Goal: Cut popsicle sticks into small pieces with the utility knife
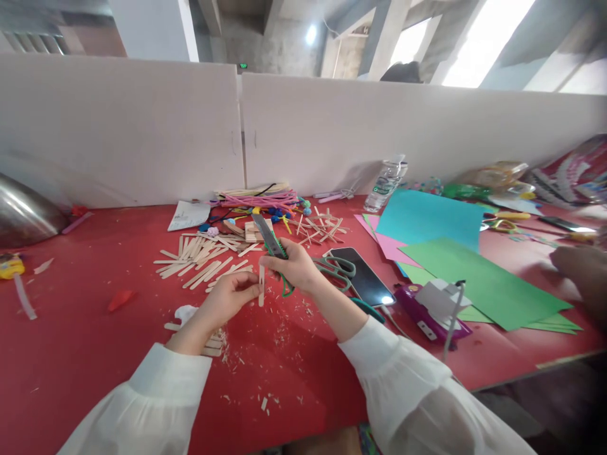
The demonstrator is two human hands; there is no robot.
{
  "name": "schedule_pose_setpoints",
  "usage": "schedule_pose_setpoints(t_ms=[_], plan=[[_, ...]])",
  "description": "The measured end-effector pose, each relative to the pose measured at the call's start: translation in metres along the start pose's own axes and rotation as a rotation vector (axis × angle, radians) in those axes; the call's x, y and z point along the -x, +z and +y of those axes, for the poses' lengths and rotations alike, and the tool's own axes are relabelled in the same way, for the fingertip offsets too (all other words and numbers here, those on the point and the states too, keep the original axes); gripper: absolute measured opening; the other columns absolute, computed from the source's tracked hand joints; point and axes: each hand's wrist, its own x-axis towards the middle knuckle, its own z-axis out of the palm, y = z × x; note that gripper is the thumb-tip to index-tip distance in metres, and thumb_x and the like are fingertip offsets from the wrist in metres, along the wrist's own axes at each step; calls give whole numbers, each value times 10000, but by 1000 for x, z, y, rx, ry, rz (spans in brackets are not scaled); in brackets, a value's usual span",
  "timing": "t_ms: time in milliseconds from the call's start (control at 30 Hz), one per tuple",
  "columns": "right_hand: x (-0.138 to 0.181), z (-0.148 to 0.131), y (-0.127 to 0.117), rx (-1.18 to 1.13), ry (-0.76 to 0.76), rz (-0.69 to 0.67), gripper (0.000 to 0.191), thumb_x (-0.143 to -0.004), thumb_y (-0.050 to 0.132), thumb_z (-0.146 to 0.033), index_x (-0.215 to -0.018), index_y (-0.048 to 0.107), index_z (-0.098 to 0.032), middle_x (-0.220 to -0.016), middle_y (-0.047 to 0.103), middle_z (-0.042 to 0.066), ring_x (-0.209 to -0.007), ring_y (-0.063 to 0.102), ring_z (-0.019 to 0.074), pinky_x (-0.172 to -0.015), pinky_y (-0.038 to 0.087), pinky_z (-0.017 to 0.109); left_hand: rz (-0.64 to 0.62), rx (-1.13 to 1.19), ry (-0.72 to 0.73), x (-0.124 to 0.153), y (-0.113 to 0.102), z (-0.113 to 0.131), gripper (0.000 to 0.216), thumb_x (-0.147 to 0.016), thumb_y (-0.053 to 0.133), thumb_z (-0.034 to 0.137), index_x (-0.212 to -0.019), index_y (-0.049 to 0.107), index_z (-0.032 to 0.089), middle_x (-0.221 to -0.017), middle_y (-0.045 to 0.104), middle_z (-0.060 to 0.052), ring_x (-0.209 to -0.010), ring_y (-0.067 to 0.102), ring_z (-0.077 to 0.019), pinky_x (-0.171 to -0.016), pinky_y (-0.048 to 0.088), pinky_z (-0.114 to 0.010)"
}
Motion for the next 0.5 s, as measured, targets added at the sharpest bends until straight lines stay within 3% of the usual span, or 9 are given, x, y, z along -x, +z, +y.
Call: schedule_pose_setpoints(t_ms=[200,400,500], plan=[[10,12,5,-18,1,31,254,-641,672,-330,-737,477,-198,-477,494,-97,-379,438,68,-380,355,190,21,75,-25,-1,1,-3,213,-668,679,342,-631,570,162,-538,560,36,-509,545,-117,-530,434,-228],[24,11,9,-5,98,-72,252,-634,675,-333,-740,498,-188,-539,494,-87,-422,468,72,-437,396,209,270,283,-88,4,-3,3,288,-579,743,359,-674,561,157,-585,611,34,-550,578,-113,-592,500,-246],[30,13,13,101,98,-92,223,-641,671,-307,-740,515,-182,-543,504,-77,-461,481,83,-457,386,210,319,356,-81,5,-3,4,275,-585,742,352,-676,574,154,-611,615,34,-590,583,-109,-619,508,-241]])
